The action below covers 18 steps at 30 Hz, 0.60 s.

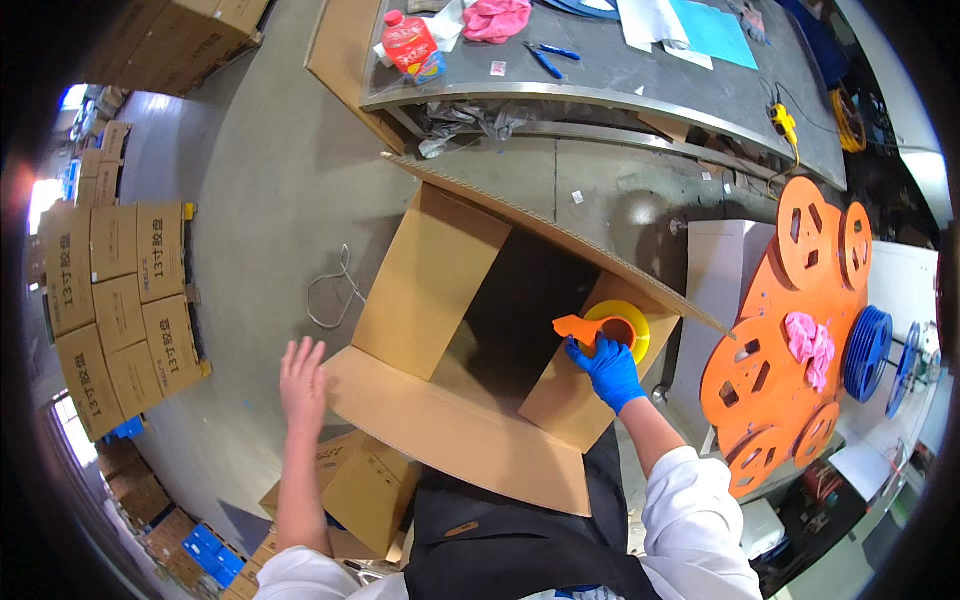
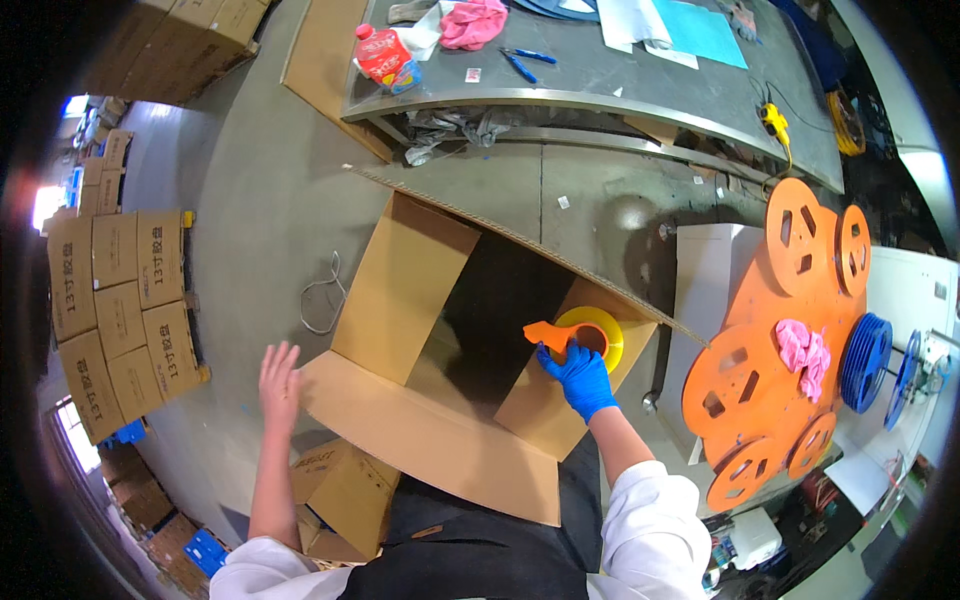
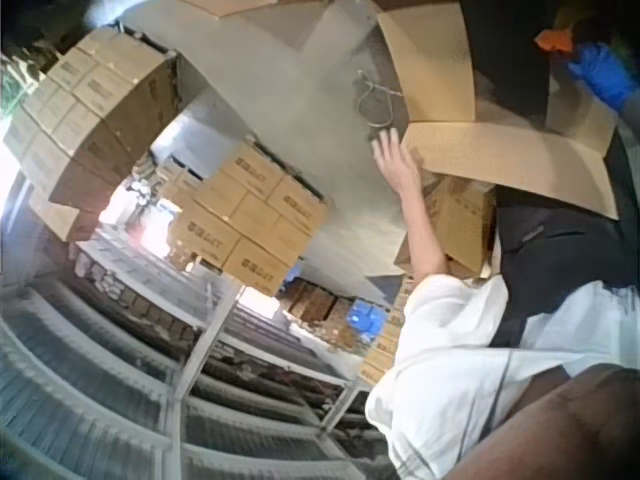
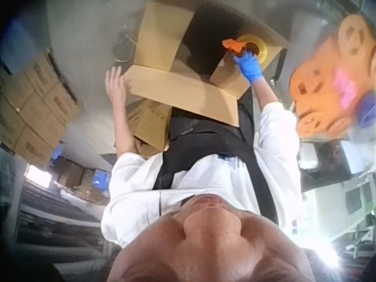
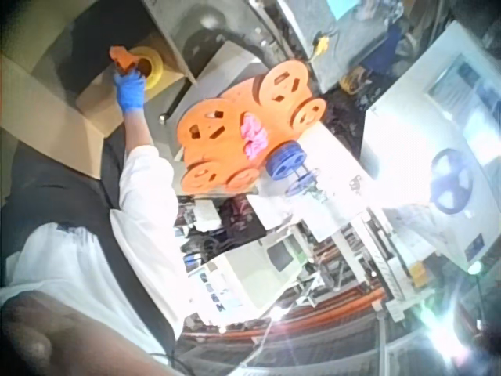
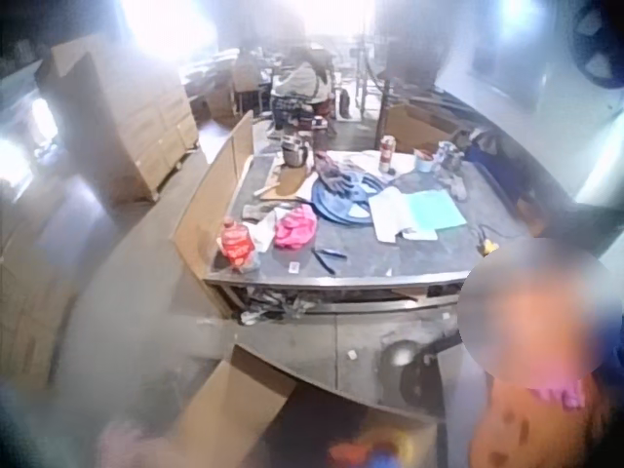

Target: The person assembles a cardboard box, seals it with tape, and packs blue plastic reels into it. They then wipe the reels with a pink cloth and continue stacking them on a table.

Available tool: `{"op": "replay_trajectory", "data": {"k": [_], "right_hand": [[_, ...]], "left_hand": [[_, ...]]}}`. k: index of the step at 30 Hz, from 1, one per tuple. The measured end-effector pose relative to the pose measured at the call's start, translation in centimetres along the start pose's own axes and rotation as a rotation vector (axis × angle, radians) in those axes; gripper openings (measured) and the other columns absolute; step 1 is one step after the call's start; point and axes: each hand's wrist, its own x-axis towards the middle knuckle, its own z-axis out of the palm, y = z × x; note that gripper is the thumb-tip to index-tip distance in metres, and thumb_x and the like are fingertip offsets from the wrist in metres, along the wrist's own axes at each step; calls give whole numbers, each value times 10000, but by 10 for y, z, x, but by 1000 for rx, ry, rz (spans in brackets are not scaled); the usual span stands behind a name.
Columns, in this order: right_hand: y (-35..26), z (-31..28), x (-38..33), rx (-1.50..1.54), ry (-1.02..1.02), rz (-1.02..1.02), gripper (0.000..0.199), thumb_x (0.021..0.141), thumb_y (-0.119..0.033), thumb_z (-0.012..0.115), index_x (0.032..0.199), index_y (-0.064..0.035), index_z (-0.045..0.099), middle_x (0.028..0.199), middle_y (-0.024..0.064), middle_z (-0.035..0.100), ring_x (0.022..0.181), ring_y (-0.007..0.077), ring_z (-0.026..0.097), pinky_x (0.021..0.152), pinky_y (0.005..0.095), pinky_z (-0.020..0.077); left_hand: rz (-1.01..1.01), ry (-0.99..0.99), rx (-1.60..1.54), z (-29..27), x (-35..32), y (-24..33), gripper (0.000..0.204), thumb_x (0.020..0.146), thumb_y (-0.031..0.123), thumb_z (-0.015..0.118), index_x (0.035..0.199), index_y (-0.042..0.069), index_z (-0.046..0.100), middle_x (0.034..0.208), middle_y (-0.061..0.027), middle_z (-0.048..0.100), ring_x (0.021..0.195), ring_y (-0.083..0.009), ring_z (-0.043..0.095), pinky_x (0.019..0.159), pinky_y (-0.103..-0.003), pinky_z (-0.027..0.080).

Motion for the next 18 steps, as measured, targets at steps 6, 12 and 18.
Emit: {"op": "replay_trajectory", "data": {"k": [6, 12, 18], "right_hand": [[-4, -74, -12, 880, 155, 174, 823, 849, -93, 683, 1540, -204, 250, 1265, 193, 542, 1067, 369, 608, 871, 455, 506], [23, -198, -100, 1059, 703, 273, 845, 850, -71, 711, 1541, -131, 229, 1410, 122, 453, 1145, 242, 572, 975, 380, 479], [90, -199, -25, 943, 637, 749, 525, 889, -170, 680, 1369, -64, 497, 1152, 102, 648, 1002, 202, 634, 800, 313, 546]], "left_hand": [[2, 187, -472, 59, 69, 33, 366, 987, 199, 440, 1292, 104, 619, 1408, -117, 527, 1301, -309, 479, 1093, -396, 362], [-205, 75, -196, 174, 167, 78, 665, 959, 371, 534, 1529, 206, 236, 1553, -152, 301, 1254, -376, 506, 989, -449, 468], [-314, 18, -836, 178, 169, 52, 644, 996, 557, 351, 1533, 213, 264, 1520, -196, 350, 1247, -413, 511, 1041, -446, 414]]}}
